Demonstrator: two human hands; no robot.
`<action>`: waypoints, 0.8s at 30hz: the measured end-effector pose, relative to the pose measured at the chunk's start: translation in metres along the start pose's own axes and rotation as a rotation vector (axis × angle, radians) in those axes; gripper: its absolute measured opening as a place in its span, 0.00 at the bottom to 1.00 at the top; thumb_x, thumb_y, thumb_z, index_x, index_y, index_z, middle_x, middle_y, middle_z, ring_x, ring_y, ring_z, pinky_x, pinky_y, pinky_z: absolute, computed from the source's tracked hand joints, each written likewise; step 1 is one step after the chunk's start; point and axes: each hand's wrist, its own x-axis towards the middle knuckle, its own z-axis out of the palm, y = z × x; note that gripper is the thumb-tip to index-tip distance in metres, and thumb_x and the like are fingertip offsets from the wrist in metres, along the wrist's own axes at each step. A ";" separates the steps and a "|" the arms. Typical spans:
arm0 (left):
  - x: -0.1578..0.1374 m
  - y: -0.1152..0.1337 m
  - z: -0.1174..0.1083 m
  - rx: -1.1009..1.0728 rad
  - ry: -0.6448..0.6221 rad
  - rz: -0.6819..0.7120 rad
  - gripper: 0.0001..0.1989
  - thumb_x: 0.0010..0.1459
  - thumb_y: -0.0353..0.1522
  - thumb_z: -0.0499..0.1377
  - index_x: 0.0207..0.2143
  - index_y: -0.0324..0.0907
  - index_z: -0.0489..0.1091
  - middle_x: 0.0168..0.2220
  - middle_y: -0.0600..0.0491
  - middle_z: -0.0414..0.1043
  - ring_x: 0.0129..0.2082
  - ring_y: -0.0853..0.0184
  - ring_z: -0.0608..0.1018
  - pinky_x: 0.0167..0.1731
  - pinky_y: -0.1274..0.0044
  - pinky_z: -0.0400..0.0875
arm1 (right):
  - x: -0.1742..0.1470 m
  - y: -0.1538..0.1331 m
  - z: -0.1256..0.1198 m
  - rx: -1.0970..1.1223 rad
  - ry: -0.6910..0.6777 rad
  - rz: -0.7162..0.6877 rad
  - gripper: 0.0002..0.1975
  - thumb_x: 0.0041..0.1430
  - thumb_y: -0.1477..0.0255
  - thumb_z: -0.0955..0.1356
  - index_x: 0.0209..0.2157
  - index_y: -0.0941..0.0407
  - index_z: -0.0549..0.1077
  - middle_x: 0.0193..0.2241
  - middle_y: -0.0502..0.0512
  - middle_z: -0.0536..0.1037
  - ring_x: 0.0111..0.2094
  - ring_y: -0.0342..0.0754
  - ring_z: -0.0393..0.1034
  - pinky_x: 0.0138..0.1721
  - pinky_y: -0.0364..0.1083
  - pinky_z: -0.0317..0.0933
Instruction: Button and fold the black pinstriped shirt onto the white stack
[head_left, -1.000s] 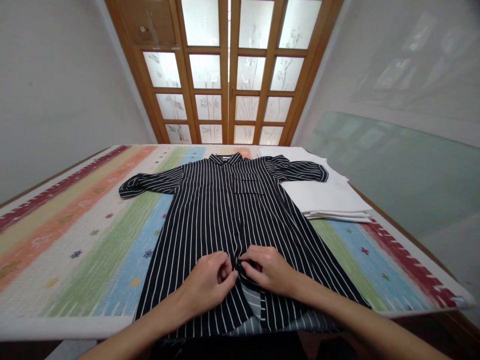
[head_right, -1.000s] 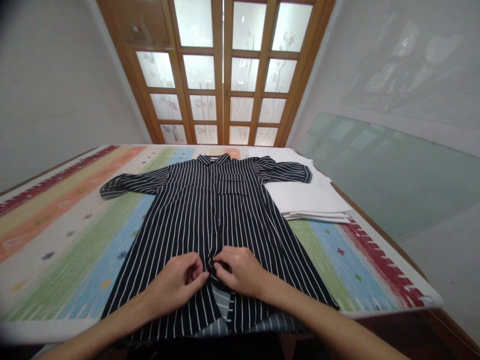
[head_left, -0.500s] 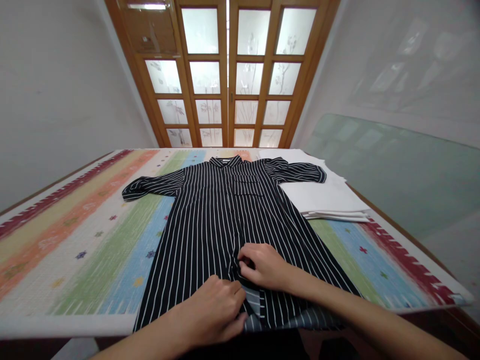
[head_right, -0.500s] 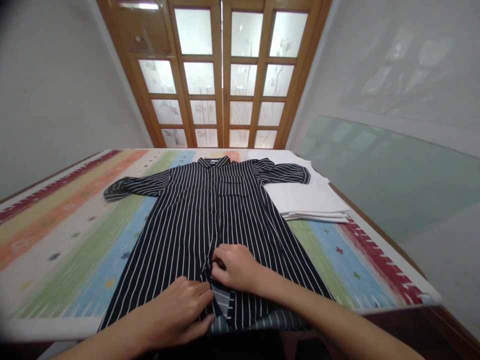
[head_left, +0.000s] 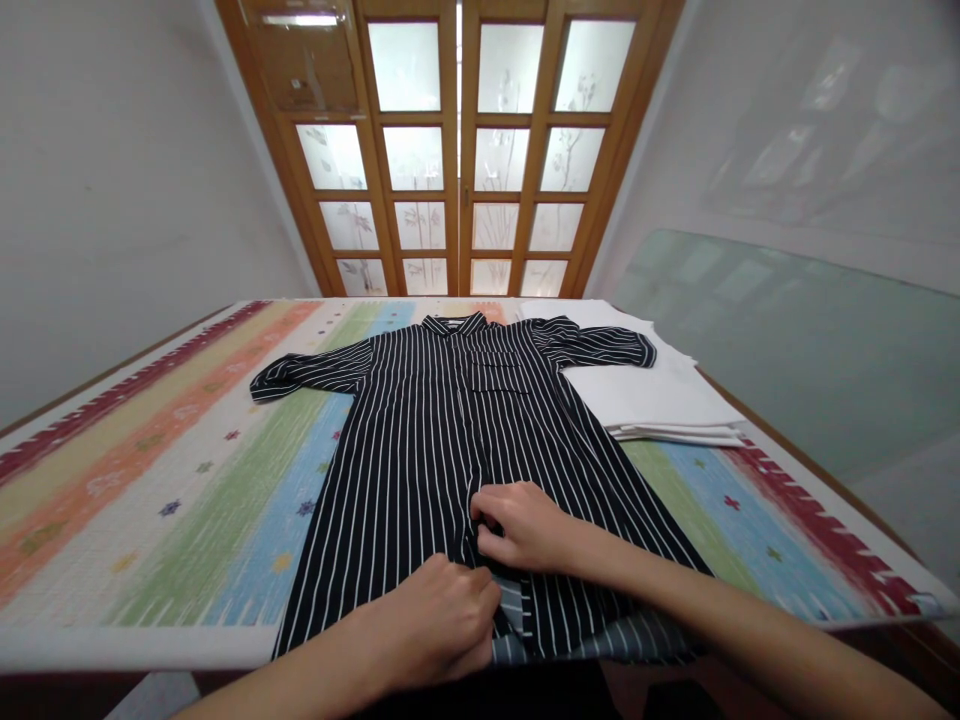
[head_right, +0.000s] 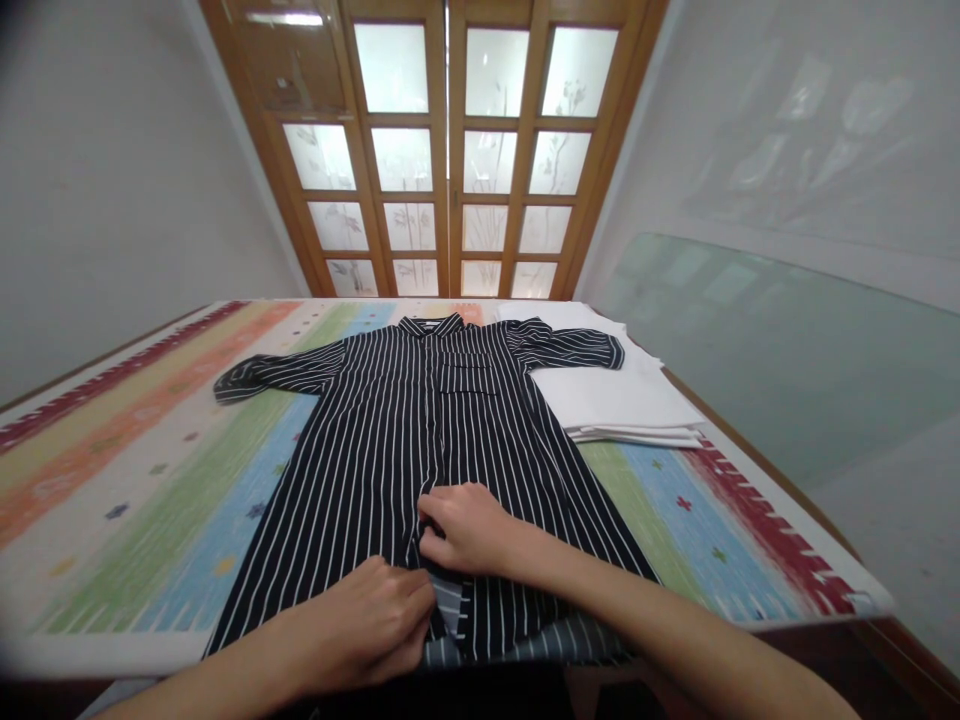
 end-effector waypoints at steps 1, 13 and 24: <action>-0.001 -0.001 -0.002 -0.035 0.008 0.008 0.04 0.57 0.29 0.53 0.32 0.38 0.68 0.29 0.49 0.73 0.25 0.65 0.75 0.22 0.75 0.63 | 0.000 -0.001 -0.001 -0.015 -0.001 0.003 0.04 0.54 0.75 0.65 0.31 0.57 0.72 0.29 0.52 0.75 0.26 0.43 0.64 0.27 0.43 0.52; -0.004 -0.012 -0.017 -0.379 -0.014 0.076 0.03 0.52 0.27 0.58 0.31 0.42 0.70 0.27 0.56 0.74 0.24 0.70 0.73 0.24 0.79 0.63 | -0.011 0.001 -0.018 0.100 -0.064 -0.013 0.09 0.60 0.66 0.67 0.32 0.58 0.72 0.27 0.51 0.75 0.26 0.42 0.64 0.27 0.42 0.52; 0.016 -0.071 -0.026 -0.256 0.329 -0.227 0.09 0.62 0.32 0.51 0.35 0.40 0.70 0.33 0.51 0.71 0.32 0.68 0.73 0.36 0.74 0.68 | -0.040 -0.016 -0.027 0.312 -0.401 -0.062 0.04 0.48 0.75 0.72 0.25 0.57 0.72 0.17 0.42 0.67 0.18 0.37 0.56 0.21 0.39 0.48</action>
